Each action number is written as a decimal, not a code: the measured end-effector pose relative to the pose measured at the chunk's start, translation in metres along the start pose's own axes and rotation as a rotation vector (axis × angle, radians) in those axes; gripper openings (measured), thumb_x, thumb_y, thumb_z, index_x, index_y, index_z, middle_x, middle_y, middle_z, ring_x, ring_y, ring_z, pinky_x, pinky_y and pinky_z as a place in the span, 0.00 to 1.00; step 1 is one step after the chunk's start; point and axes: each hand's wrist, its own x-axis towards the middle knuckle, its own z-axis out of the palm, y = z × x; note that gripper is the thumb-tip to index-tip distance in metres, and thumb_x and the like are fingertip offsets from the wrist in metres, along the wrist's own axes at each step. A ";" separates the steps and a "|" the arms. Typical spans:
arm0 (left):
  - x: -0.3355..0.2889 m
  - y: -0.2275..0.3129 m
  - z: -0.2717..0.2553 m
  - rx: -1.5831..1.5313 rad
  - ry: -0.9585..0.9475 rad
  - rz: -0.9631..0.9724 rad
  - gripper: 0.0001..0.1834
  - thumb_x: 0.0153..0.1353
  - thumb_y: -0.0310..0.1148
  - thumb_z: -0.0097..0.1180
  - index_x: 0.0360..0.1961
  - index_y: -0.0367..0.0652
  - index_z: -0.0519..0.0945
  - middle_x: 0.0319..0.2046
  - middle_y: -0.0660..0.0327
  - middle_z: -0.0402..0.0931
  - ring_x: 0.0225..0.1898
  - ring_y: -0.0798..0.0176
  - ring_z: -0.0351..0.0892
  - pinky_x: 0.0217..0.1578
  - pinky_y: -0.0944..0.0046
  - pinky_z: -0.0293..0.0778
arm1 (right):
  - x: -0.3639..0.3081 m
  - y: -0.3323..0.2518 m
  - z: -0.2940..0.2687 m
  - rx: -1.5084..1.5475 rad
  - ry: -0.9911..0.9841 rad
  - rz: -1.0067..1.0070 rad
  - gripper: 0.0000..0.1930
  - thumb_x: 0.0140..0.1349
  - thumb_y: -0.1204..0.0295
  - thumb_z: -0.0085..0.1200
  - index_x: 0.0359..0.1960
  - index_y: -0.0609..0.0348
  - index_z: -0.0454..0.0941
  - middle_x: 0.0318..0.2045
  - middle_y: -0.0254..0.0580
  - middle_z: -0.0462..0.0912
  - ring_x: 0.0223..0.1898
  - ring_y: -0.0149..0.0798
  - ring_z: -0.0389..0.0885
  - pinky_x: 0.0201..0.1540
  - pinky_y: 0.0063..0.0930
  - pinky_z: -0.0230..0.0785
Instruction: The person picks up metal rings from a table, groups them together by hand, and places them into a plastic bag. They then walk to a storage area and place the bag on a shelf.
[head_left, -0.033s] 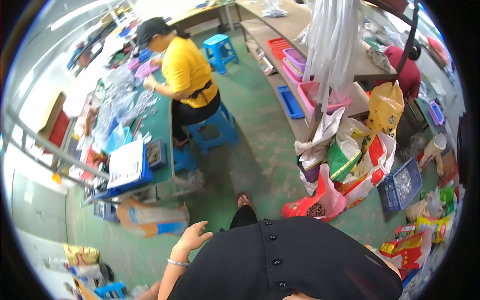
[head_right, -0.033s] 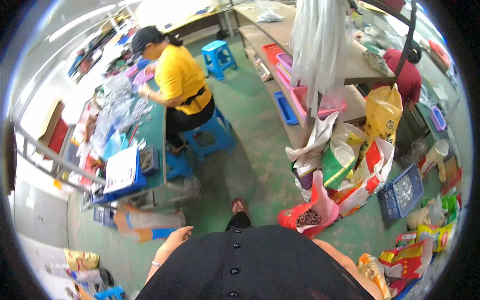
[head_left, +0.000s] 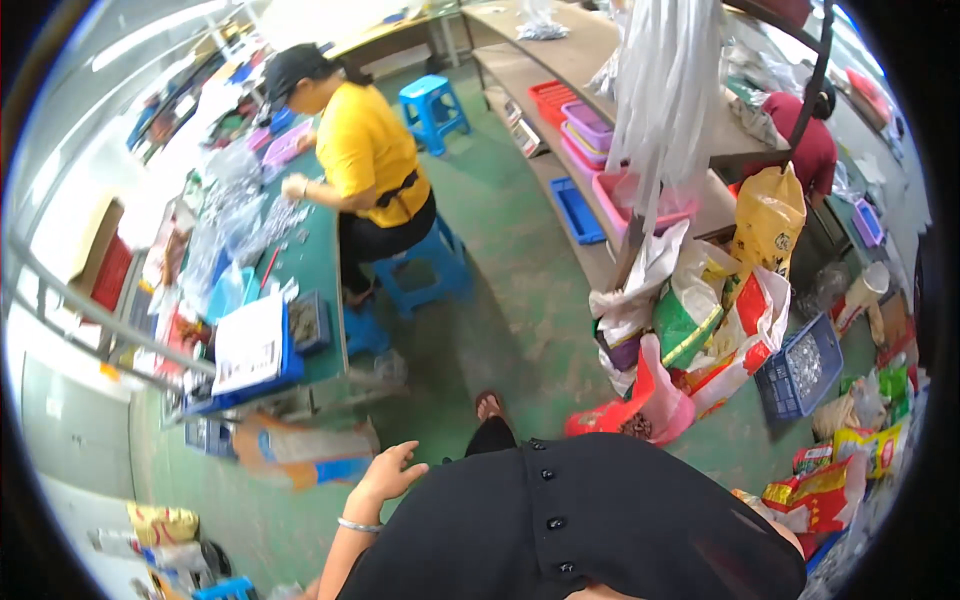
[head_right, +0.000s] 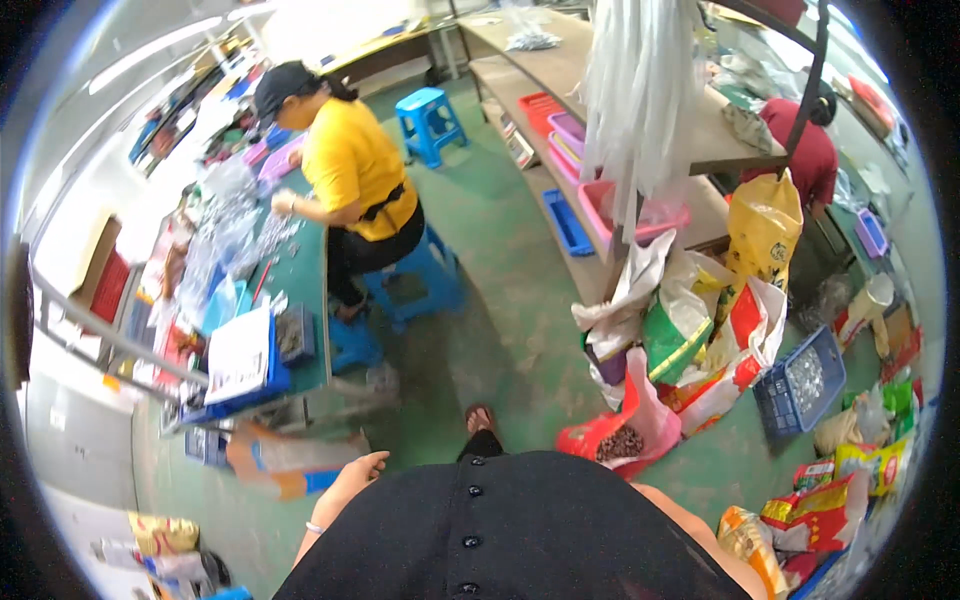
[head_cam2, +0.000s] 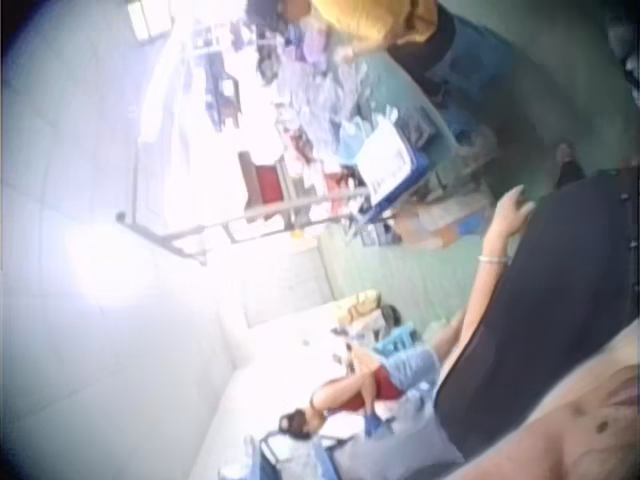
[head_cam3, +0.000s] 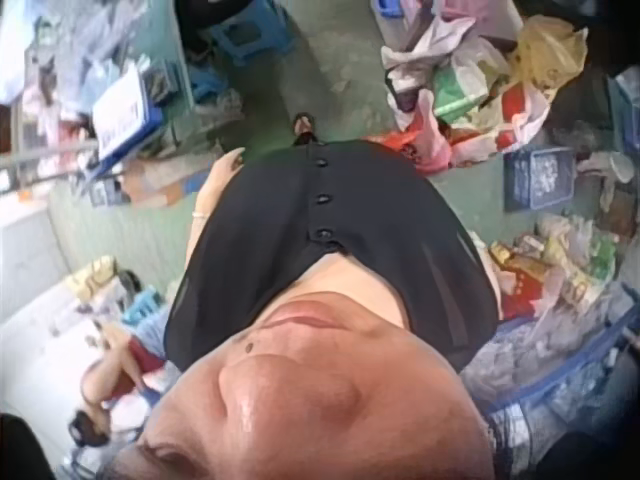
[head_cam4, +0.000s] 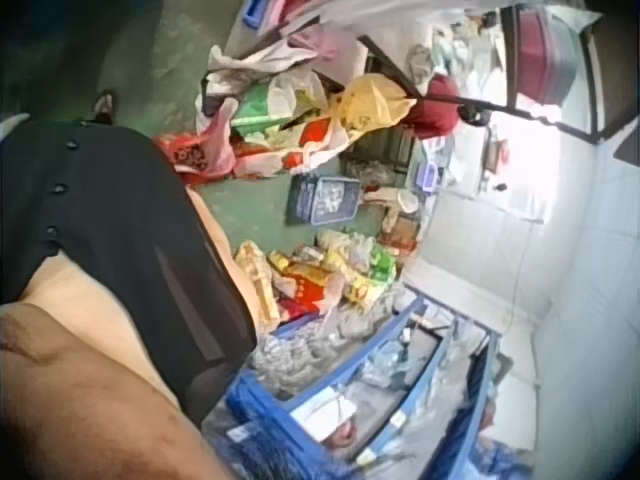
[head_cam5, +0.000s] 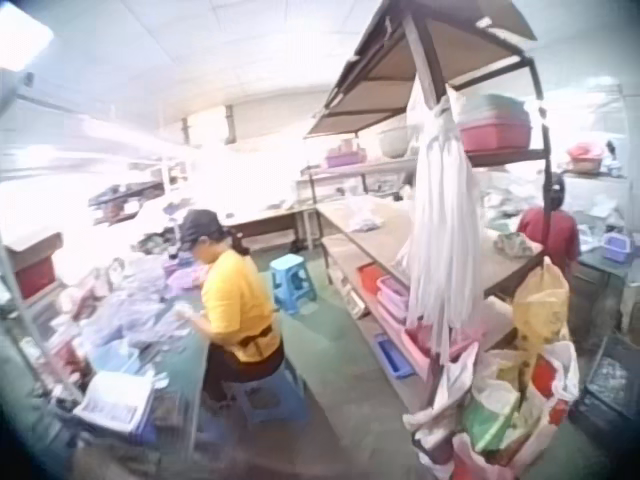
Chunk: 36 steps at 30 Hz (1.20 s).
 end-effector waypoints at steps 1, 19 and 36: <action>0.032 0.002 -0.016 0.021 -0.006 0.067 0.29 0.48 0.39 0.58 0.51 0.40 0.67 0.42 0.47 0.72 0.42 0.51 0.74 0.43 0.59 0.70 | 0.005 -0.013 -0.002 0.001 0.025 0.000 0.09 0.55 0.69 0.47 0.24 0.63 0.74 0.20 0.44 0.76 0.19 0.37 0.75 0.17 0.30 0.66; 0.345 0.114 -0.196 0.156 -0.092 0.497 0.27 0.53 0.37 0.54 0.52 0.35 0.66 0.47 0.45 0.68 0.48 0.48 0.68 0.48 0.60 0.65 | 0.106 -0.363 -0.074 0.250 0.217 -0.185 0.10 0.55 0.68 0.48 0.25 0.63 0.75 0.16 0.38 0.73 0.14 0.32 0.70 0.17 0.28 0.66; 0.647 0.257 -0.304 -0.113 0.188 0.323 0.23 0.47 0.32 0.59 0.46 0.36 0.72 0.35 0.52 0.75 0.34 0.58 0.75 0.37 0.63 0.71 | 0.265 -0.836 -0.264 -0.579 0.221 -0.748 0.14 0.48 0.64 0.50 0.32 0.61 0.77 0.30 0.50 0.79 0.32 0.44 0.78 0.34 0.37 0.70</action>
